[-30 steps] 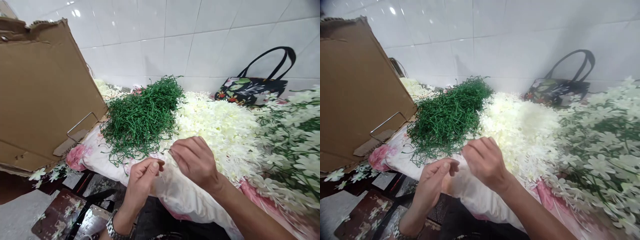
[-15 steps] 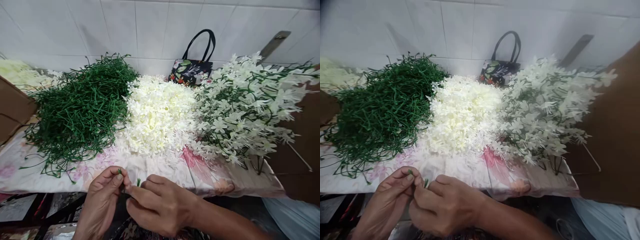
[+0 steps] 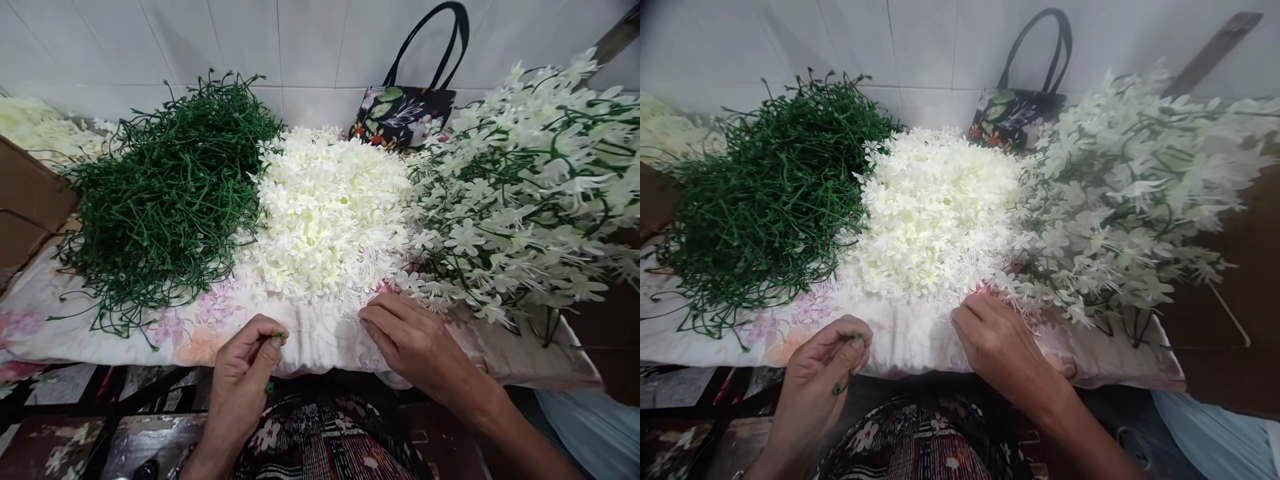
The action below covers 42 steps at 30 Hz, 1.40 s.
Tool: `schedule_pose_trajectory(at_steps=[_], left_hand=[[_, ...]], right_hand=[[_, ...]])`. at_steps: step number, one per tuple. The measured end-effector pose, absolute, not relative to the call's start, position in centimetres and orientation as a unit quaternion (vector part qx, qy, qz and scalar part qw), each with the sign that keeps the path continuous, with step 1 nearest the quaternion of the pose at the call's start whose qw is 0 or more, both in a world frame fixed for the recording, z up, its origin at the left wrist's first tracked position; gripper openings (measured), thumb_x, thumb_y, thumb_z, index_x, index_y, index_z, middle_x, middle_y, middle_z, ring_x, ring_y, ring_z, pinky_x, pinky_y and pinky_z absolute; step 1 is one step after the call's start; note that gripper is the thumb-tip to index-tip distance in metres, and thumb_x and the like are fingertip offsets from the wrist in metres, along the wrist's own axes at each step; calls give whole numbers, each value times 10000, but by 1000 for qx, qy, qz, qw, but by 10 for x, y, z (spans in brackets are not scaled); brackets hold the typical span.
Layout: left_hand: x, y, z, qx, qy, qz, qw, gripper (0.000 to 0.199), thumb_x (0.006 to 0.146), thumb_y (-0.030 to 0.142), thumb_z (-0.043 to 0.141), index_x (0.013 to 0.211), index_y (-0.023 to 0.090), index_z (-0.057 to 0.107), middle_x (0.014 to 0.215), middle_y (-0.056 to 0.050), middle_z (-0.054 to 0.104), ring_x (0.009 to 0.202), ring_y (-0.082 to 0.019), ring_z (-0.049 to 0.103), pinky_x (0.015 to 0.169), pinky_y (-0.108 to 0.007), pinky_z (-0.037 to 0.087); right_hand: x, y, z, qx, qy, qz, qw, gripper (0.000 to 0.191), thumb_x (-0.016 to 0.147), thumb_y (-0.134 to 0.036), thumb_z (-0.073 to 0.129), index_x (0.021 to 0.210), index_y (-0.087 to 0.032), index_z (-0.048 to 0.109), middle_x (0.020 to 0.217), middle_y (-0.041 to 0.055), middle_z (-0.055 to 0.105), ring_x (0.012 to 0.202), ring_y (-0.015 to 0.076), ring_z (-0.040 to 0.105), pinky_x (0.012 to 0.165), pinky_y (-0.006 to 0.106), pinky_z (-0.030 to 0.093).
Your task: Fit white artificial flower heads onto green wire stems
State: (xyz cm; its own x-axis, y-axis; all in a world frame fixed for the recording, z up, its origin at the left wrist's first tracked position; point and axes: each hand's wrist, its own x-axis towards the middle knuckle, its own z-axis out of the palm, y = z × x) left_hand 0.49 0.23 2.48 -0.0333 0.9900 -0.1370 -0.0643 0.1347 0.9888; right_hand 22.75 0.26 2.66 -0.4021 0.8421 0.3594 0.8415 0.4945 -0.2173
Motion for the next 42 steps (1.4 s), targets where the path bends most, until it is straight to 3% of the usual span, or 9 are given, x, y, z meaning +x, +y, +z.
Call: schedule_pose_trajectory(at_steps=[7, 14, 18, 26, 29, 36, 42], left_hand=[[20, 4, 25, 552, 498, 441, 502, 111, 735, 144, 554, 658, 166, 632, 630, 1, 544, 561, -114, 476, 498, -206, 356], [23, 2, 19, 541, 468, 436, 546, 127, 777, 169, 549, 697, 160, 646, 648, -6, 540, 594, -116, 482, 529, -216, 374], [21, 0, 17, 516, 450, 438, 582, 129, 792, 205, 566, 708, 167, 656, 667, -11, 548, 591, -117, 474, 553, -231, 396], [14, 4, 16, 492, 438, 449, 604, 178, 791, 307, 585, 704, 163, 641, 623, 2, 499, 536, -105, 416, 482, -219, 322], [8, 12, 22, 544, 470, 453, 528, 134, 789, 244, 565, 692, 163, 608, 621, 6, 498, 558, -111, 443, 496, -212, 335], [11, 37, 28, 738, 512, 393, 197, 188, 799, 72, 435, 782, 168, 596, 672, -13, 555, 600, -129, 529, 544, -221, 401], [24, 60, 30, 790, 568, 230, -10, 211, 796, 92, 437, 813, 196, 620, 718, -37, 578, 610, -170, 545, 514, -262, 386]], right_hand=[[219, -2, 15, -519, -836, -6, 179, 219, 881, -100, 435, 749, -151, 602, 740, 58, 544, 730, 165, 508, 662, 273, 392], [218, -3, 10, -520, -818, 1, 245, 218, 904, -126, 407, 759, -147, 570, 706, 50, 547, 700, 158, 525, 666, 276, 400], [219, -4, 18, -518, -810, 36, 274, 194, 907, -138, 397, 773, -165, 534, 659, 14, 545, 601, 119, 520, 585, 241, 390], [218, 0, 21, -516, -783, 66, 340, 147, 875, -125, 432, 790, -198, 528, 658, -9, 569, 569, 97, 546, 552, 202, 423], [221, 1, 15, -508, -785, 52, 351, 137, 881, -128, 431, 846, -198, 543, 714, 8, 606, 645, 113, 592, 613, 212, 460], [227, 2, 5, -490, -797, -36, 351, 158, 898, -152, 427, 953, -176, 573, 820, 44, 670, 783, 144, 660, 716, 226, 507], [229, 1, 2, -495, -793, -22, 354, 168, 893, -127, 419, 910, -180, 577, 788, 41, 635, 722, 125, 634, 682, 220, 492]])
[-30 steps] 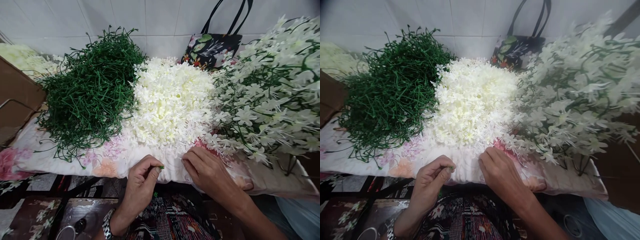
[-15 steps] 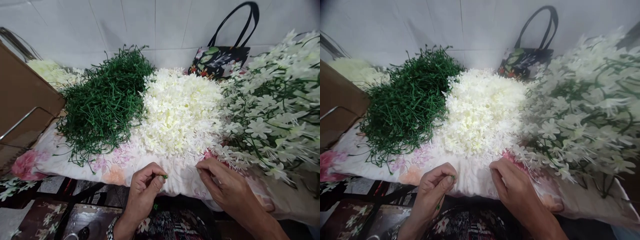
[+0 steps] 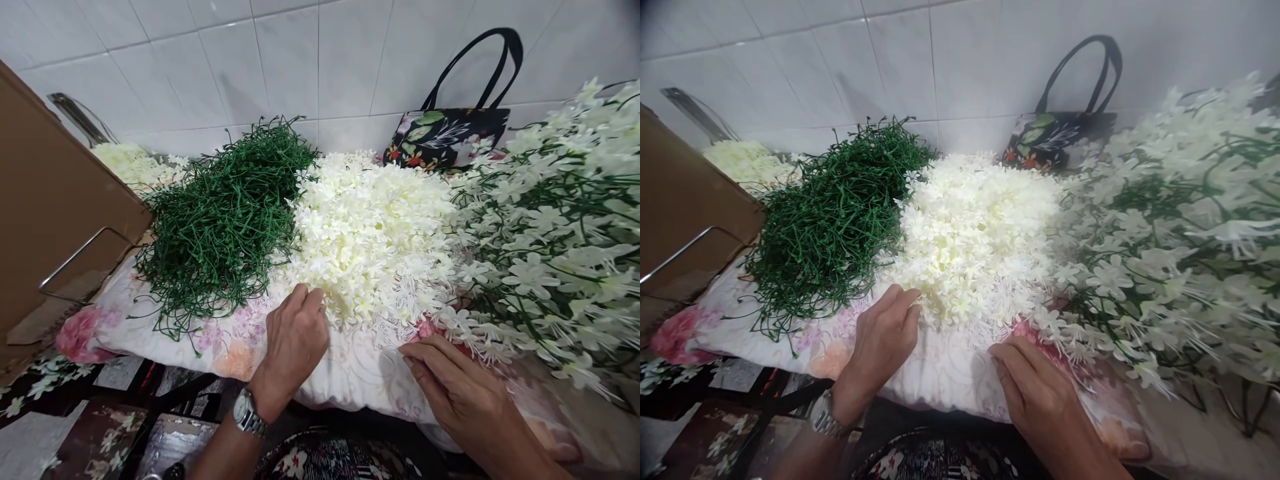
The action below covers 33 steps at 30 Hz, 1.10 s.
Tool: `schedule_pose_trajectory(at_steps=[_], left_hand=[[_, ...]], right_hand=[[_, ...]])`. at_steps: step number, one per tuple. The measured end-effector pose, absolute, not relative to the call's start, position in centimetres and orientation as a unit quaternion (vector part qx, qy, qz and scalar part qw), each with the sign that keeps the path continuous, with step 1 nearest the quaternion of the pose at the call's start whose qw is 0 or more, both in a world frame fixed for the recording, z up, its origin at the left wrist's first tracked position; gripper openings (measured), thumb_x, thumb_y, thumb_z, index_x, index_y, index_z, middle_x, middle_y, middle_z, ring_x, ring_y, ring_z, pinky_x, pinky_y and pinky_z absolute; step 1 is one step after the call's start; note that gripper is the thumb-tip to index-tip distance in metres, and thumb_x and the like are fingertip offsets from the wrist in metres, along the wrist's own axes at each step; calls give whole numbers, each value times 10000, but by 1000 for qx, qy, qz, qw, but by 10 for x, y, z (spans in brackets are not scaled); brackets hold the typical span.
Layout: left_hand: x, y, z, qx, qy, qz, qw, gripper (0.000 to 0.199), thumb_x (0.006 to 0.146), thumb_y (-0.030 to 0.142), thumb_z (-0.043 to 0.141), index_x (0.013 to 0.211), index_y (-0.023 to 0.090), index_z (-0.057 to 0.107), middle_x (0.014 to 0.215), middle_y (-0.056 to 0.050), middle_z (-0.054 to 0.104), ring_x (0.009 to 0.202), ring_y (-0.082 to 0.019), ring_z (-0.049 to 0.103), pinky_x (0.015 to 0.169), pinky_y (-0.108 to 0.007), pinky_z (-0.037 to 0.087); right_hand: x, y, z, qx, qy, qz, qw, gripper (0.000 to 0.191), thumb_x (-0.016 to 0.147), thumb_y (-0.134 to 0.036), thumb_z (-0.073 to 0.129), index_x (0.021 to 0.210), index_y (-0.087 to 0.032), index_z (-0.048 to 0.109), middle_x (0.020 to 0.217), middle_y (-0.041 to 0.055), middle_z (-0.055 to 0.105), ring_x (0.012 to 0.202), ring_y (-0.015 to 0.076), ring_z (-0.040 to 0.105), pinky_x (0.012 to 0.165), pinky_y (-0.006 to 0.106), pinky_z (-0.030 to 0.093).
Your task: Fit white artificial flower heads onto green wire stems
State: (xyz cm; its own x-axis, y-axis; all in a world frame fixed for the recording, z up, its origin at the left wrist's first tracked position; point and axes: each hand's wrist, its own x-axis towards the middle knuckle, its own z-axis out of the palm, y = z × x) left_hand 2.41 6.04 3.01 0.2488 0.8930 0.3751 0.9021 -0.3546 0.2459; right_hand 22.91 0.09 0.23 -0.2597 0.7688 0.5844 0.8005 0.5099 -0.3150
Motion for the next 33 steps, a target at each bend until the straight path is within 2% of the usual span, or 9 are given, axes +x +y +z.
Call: schedule_pose_trajectory(at_steps=[3, 6, 13, 17, 22, 27, 33], left_hand=[[30, 67, 34, -801, -576, -162, 31, 199, 770, 75, 473, 750, 206, 620, 705, -35, 577, 614, -180, 551, 497, -269, 360], [32, 69, 35, -798, -576, -175, 20, 203, 760, 61, 481, 680, 201, 603, 671, -24, 557, 593, -166, 538, 494, -266, 340], [22, 62, 29, -770, -518, -366, -70, 213, 774, 50, 476, 660, 174, 607, 593, 18, 450, 539, -116, 468, 526, -228, 365], [23, 59, 32, -741, -479, -457, -113, 174, 778, 60, 507, 687, 153, 622, 580, 20, 469, 543, -104, 470, 513, -206, 364], [32, 51, 45, -663, -513, -481, -257, 179, 735, 76, 527, 581, 158, 563, 580, 24, 473, 519, -90, 423, 458, -196, 309], [41, 37, 50, -573, -534, -485, -389, 182, 702, 90, 504, 546, 177, 468, 606, 32, 426, 565, -99, 404, 500, -201, 321], [45, 25, 47, -515, -529, -483, -470, 129, 699, 121, 513, 585, 180, 522, 634, 29, 511, 589, -100, 443, 527, -191, 351]], right_hand=[[228, 0, 0, -500, -785, -6, 365, 165, 895, -129, 412, 887, -182, 568, 762, 34, 614, 708, 127, 615, 671, 227, 475], [227, 1, 0, -508, -775, 6, 374, 161, 899, -150, 409, 872, -187, 563, 763, 33, 601, 710, 134, 603, 665, 237, 466], [229, 4, 6, -498, -769, 18, 400, 129, 894, -149, 434, 866, -176, 557, 744, 29, 578, 699, 123, 585, 672, 222, 450], [226, 5, 12, -489, -768, 24, 413, 105, 881, -135, 457, 852, -180, 548, 752, 30, 589, 711, 128, 588, 691, 226, 451], [210, 8, 29, -497, -750, 48, 434, 90, 861, -121, 478, 833, -186, 535, 778, 33, 575, 743, 134, 578, 701, 243, 461], [186, 12, 44, -480, -738, 47, 473, 100, 834, -74, 487, 819, -161, 534, 914, 80, 579, 884, 141, 572, 758, 246, 473], [175, 13, 41, -478, -734, 54, 479, 116, 821, -48, 471, 816, -155, 514, 867, 76, 596, 887, 138, 585, 759, 243, 488]])
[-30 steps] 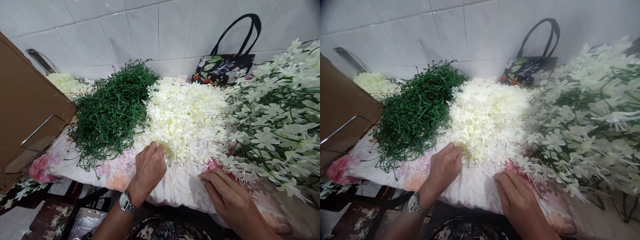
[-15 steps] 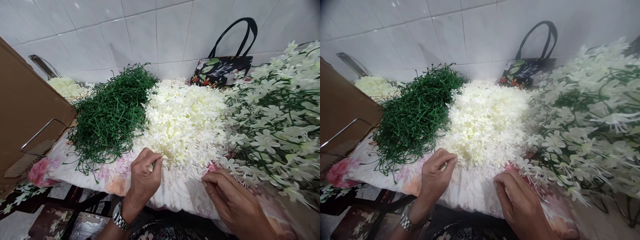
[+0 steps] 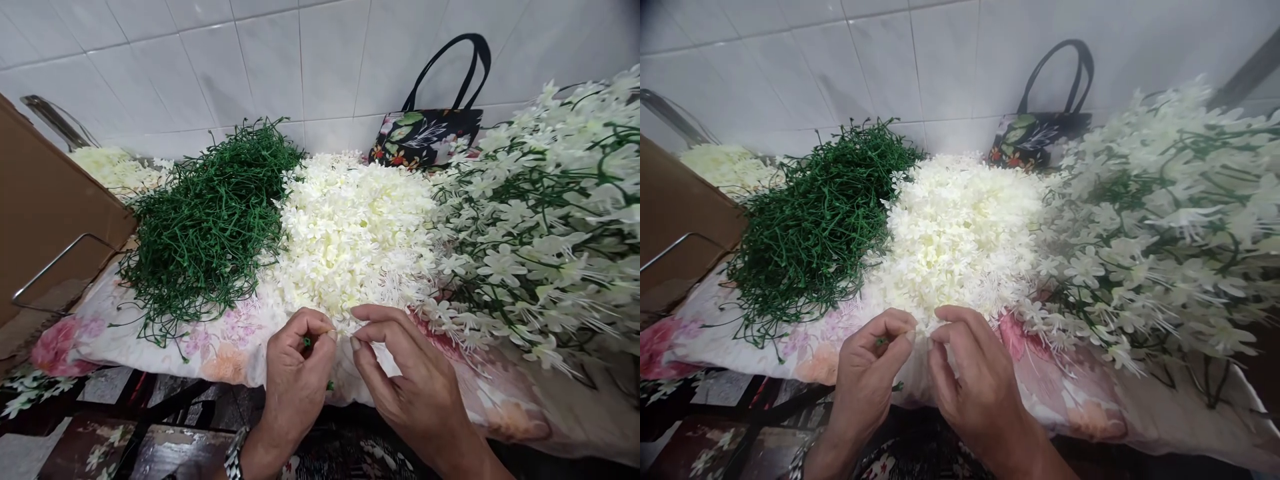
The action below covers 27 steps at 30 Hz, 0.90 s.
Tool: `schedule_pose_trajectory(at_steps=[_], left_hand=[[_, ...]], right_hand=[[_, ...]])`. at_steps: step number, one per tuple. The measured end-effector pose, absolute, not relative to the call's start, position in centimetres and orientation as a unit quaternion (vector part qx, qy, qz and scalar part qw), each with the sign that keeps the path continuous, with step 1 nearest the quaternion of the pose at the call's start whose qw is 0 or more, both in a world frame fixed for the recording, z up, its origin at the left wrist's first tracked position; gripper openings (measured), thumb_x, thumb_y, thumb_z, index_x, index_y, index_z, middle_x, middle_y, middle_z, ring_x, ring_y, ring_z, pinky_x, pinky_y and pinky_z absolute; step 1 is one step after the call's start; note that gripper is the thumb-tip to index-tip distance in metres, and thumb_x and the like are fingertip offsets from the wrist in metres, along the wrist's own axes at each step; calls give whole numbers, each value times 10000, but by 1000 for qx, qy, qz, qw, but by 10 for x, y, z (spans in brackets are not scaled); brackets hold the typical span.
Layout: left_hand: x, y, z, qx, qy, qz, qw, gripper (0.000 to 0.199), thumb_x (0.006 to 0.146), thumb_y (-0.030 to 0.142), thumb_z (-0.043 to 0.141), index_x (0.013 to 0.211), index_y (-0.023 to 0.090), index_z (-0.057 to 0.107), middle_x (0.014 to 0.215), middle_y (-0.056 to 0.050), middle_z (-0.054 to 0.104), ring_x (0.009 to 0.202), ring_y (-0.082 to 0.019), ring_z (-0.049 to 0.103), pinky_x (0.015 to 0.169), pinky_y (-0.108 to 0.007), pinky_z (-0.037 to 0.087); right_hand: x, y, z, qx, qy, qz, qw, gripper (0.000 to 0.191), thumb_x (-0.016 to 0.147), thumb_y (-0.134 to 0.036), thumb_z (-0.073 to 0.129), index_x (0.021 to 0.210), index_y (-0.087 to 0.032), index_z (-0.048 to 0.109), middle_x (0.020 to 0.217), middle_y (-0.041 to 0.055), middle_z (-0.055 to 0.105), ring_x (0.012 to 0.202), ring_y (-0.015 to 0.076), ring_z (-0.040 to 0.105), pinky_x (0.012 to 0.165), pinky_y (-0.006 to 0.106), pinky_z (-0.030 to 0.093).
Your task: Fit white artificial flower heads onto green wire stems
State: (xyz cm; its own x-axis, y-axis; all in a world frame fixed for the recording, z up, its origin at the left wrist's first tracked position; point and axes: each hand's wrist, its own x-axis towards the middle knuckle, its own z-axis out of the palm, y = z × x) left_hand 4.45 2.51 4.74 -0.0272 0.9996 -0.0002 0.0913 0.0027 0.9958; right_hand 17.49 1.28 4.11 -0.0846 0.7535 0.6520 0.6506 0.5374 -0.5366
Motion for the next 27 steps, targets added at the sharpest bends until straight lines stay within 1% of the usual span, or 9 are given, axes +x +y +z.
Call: schedule_pose_trajectory(at_steps=[4, 10, 13, 16, 19, 21, 23, 25, 27], left_hand=[[44, 22, 44, 483, 530, 477, 508, 95, 696, 151, 537, 616, 184, 577, 593, 37, 534, 542, -94, 434, 495, -187, 346], [43, 22, 41, 481, 518, 475, 525, 108, 693, 157, 561, 589, 176, 584, 609, 26, 565, 586, -101, 479, 536, -184, 380], [43, 21, 43, 511, 510, 470, 509, 111, 697, 153, 557, 590, 173, 578, 606, 20, 561, 581, -107, 492, 528, -190, 388], [41, 19, 46, 573, 485, 472, 463, 127, 713, 137, 554, 592, 163, 588, 657, -7, 612, 624, -124, 547, 572, -202, 419], [37, 18, 44, 610, 457, 479, 436, 106, 738, 142, 561, 663, 161, 634, 694, -24, 657, 659, -140, 589, 606, -213, 435], [35, 17, 41, 593, 450, 480, 464, 96, 760, 170, 568, 740, 167, 662, 696, -22, 667, 641, -137, 588, 590, -213, 431], [34, 18, 38, 554, 451, 473, 516, 89, 758, 194, 590, 766, 169, 675, 681, -18, 665, 608, -130, 570, 565, -211, 421], [34, 19, 36, 519, 453, 464, 556, 63, 721, 198, 630, 725, 160, 679, 650, -16, 652, 585, -125, 544, 554, -211, 412], [36, 19, 37, 505, 457, 462, 569, 46, 685, 188, 653, 684, 152, 681, 605, -9, 628, 557, -118, 511, 540, -212, 399]], right_hand=[[176, 11, 39, -480, -732, 81, 477, 122, 818, -43, 468, 818, -156, 514, 857, 66, 594, 839, 117, 582, 731, 216, 485], [175, 11, 39, -472, -732, 105, 480, 124, 815, -38, 466, 817, -151, 516, 839, 59, 589, 828, 108, 579, 731, 197, 473], [175, 12, 38, -467, -735, 120, 477, 134, 819, -33, 457, 817, -155, 512, 800, 47, 577, 780, 107, 572, 686, 200, 469], [176, 11, 38, -462, -737, 133, 476, 138, 827, -37, 452, 804, -165, 499, 768, 34, 564, 740, 109, 560, 644, 206, 462], [178, 8, 39, -458, -736, 150, 475, 138, 834, -47, 451, 801, -174, 495, 749, 23, 556, 705, 109, 549, 619, 216, 460], [180, 6, 40, -454, -735, 165, 475, 133, 837, -57, 452, 814, -180, 498, 748, 19, 556, 696, 111, 548, 609, 222, 462], [182, 5, 41, -447, -737, 175, 476, 127, 838, -65, 455, 824, -183, 498, 750, 18, 559, 698, 113, 553, 606, 225, 465], [183, 4, 41, -438, -743, 180, 473, 124, 836, -67, 459, 826, -185, 494, 751, 18, 561, 699, 115, 558, 603, 226, 469], [182, 3, 40, -433, -748, 181, 468, 128, 834, -64, 459, 832, -187, 494, 755, 19, 561, 696, 117, 561, 594, 225, 472]])
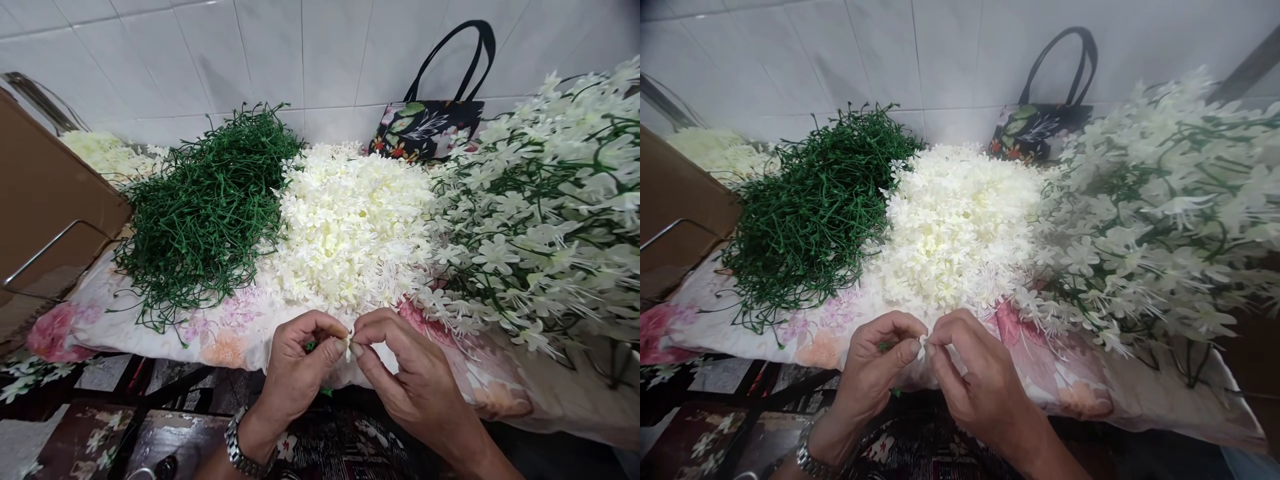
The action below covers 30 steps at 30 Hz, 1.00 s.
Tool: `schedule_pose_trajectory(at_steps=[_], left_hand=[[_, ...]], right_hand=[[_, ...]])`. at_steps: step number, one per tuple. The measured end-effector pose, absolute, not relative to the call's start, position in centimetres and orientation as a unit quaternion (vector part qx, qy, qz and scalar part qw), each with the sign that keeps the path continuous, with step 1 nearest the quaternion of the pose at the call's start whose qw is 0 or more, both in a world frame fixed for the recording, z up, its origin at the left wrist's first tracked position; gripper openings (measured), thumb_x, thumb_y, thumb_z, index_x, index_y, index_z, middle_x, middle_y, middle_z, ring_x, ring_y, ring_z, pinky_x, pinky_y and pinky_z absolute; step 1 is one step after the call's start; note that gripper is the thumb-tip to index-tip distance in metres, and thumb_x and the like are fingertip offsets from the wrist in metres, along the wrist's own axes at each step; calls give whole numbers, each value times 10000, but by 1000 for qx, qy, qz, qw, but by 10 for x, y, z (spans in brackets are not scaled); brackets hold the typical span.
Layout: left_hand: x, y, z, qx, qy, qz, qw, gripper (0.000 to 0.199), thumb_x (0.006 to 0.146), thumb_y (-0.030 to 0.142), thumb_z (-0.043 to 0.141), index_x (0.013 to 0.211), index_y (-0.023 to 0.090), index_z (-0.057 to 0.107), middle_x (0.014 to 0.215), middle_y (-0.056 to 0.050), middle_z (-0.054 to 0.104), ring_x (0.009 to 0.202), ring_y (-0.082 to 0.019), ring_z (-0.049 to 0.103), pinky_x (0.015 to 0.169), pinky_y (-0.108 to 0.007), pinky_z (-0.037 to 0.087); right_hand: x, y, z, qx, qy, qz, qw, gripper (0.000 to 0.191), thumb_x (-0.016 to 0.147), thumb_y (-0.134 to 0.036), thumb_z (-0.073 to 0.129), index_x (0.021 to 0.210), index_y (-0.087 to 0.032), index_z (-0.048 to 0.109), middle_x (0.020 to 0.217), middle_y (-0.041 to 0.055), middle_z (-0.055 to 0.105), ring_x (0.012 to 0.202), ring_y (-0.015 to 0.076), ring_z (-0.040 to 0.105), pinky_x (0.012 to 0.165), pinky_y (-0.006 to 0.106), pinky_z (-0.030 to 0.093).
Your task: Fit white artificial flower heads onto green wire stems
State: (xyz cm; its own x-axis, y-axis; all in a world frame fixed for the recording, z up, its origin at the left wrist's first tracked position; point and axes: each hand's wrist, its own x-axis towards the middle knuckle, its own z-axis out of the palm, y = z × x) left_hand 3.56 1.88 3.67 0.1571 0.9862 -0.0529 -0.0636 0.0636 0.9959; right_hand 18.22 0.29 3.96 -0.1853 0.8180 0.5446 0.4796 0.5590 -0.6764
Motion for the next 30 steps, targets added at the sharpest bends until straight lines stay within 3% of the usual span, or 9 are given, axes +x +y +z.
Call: schedule_pose_trajectory(at_steps=[9, 14, 17, 22, 25, 30], left_hand=[[40, 14, 35, 498, 440, 497, 558, 78, 671, 121, 640, 601, 155, 652, 566, 12, 579, 545, -104, 479, 533, -206, 382], [39, 15, 29, 425, 456, 518, 586, 51, 655, 163, 680, 614, 159, 649, 550, 23, 569, 505, -90, 454, 505, -198, 372], [39, 13, 30, 429, 474, 517, 570, 52, 662, 184, 674, 623, 162, 647, 575, 11, 585, 531, -108, 485, 516, -211, 389], [39, 10, 30, 460, 486, 491, 557, 69, 686, 188, 652, 624, 158, 648, 586, -1, 600, 574, -122, 506, 558, -219, 392], [38, 9, 29, 464, 475, 471, 580, 98, 710, 224, 629, 646, 153, 653, 588, -9, 594, 557, -123, 492, 538, -224, 375], [32, 8, 30, 474, 451, 422, 628, 184, 774, 258, 543, 847, 177, 691, 663, -13, 594, 489, -97, 413, 463, -212, 314]], right_hand=[[178, -2, 37, -431, -758, 165, 461, 145, 856, -44, 435, 845, -174, 498, 772, 33, 550, 715, 113, 554, 605, 211, 471], [183, -1, 35, -438, -745, 229, 448, 103, 867, -166, 500, 963, -197, 516, 857, 29, 581, 788, 128, 576, 672, 235, 493], [183, -1, 35, -465, -727, 255, 435, 290, 828, -277, 573, 1095, -202, 487, 911, 37, 589, 810, 144, 576, 683, 249, 500], [179, 0, 37, -464, -723, 260, 442, 71, 854, -194, 527, 909, -195, 571, 758, 4, 578, 701, 119, 556, 616, 225, 467], [179, 1, 37, -467, -718, 245, 455, 74, 857, -167, 508, 832, -181, 576, 694, 0, 573, 642, 116, 553, 572, 223, 454], [187, 2, 31, -485, -706, 228, 464, 88, 855, -151, 520, 793, -186, 571, 679, -15, 583, 609, 96, 562, 550, 192, 444]])
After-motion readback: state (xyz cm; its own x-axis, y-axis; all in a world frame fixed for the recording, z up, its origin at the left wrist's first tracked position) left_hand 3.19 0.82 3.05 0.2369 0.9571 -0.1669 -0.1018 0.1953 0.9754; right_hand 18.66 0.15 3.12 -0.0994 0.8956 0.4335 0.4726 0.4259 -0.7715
